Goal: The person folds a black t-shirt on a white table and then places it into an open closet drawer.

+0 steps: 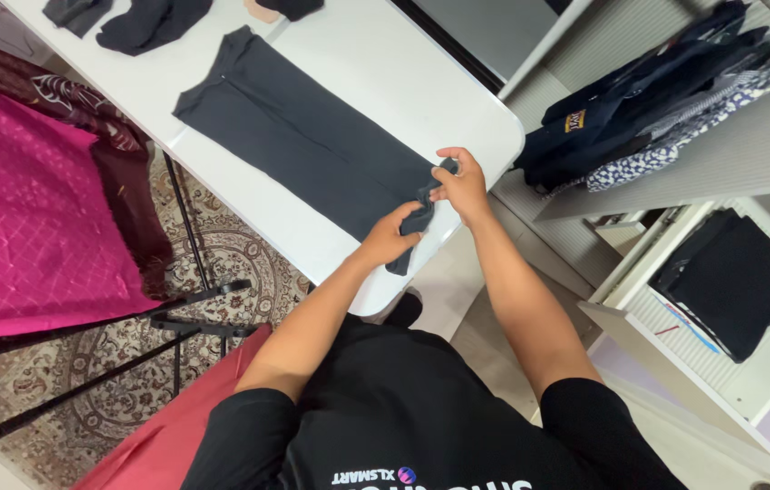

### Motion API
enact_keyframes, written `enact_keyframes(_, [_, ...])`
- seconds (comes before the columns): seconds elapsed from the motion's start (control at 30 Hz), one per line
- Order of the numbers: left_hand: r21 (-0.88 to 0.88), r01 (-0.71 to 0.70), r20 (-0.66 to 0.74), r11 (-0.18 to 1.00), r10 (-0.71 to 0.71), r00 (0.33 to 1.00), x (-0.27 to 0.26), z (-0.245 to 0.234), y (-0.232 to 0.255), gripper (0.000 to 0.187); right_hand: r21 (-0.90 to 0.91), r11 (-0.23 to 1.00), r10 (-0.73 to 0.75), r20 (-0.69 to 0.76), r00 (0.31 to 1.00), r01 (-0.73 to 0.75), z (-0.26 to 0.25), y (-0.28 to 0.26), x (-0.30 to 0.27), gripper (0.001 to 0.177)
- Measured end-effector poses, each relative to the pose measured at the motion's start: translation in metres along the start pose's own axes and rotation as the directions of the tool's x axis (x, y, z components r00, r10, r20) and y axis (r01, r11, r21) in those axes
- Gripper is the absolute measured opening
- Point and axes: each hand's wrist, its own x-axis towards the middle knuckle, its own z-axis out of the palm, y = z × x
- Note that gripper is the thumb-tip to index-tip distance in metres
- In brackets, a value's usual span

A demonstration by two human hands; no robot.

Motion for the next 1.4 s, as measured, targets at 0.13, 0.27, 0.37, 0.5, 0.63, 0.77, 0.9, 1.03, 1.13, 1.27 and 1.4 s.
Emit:
enact_keyframes(0.13, [-0.032, 0.101, -0.009, 0.994, -0.102, 0.995, 0.003, -0.049, 0.009, 0.060, -0.018, 0.999, 0.036, 0.093, 0.995, -0.034, 0.032, -0.013, 0.021, 0.031])
enact_keyframes(0.27, [-0.034, 0.109, -0.012, 0.994, -0.109, 0.994, 0.019, -0.097, 0.011, 0.065, 0.062, 0.997, 0.023, 0.186, 0.982, -0.035, 0.057, -0.018, 0.048, 0.034])
enact_keyframes(0.37, [-0.162, 0.119, 0.036, 0.980, -0.115, 0.993, 0.028, -0.130, 0.012, 0.065, -0.047, 0.998, 0.044, 0.176, 0.983, -0.036, 0.080, -0.016, 0.065, 0.036])
enact_keyframes(0.5, [-0.100, 0.265, 0.046, 0.959, -0.261, 0.964, 0.042, -0.168, 0.015, 0.065, -0.078, 0.995, 0.077, 0.151, 0.986, -0.066, 0.110, -0.008, 0.089, 0.030])
enact_keyframes(0.63, [-0.064, 0.289, 0.071, 0.955, -0.284, 0.956, 0.057, -0.201, 0.003, 0.067, -0.116, 0.990, 0.095, 0.109, 0.989, -0.082, 0.140, 0.001, 0.111, 0.026])
enact_keyframes(0.77, [-0.027, 0.325, 0.055, 0.945, -0.324, 0.945, 0.073, -0.233, -0.024, 0.069, -0.128, 0.987, 0.110, 0.108, 0.988, -0.096, 0.163, 0.006, 0.135, 0.027])
enact_keyframes(0.9, [-0.001, 0.313, -0.003, 0.950, -0.313, 0.950, 0.088, -0.256, -0.054, 0.066, -0.157, 0.981, 0.136, 0.103, 0.985, -0.119, 0.181, 0.014, 0.156, 0.023])
enact_keyframes(1.03, [0.168, 0.258, -0.086, 0.951, -0.246, 0.965, 0.093, -0.273, -0.067, 0.058, -0.231, 0.966, 0.137, 0.089, 0.986, -0.114, 0.193, 0.020, 0.169, 0.022])
enact_keyframes(1.13, [0.194, 0.323, -0.155, 0.926, -0.297, 0.942, 0.094, -0.279, -0.071, 0.056, -0.246, 0.963, 0.129, 0.070, 0.989, -0.108, 0.198, 0.029, 0.179, 0.019])
enact_keyframes(1.27, [0.214, 0.227, -0.211, 0.950, -0.182, 0.960, 0.088, -0.280, -0.075, 0.052, -0.211, 0.972, 0.115, 0.052, 0.992, -0.102, 0.204, 0.043, 0.191, 0.018])
enact_keyframes(1.4, [0.245, 0.262, -0.310, 0.933, -0.181, 0.933, 0.079, -0.275, -0.066, 0.047, -0.203, 0.976, 0.094, 0.058, 0.994, -0.081, 0.204, 0.049, 0.198, 0.025])
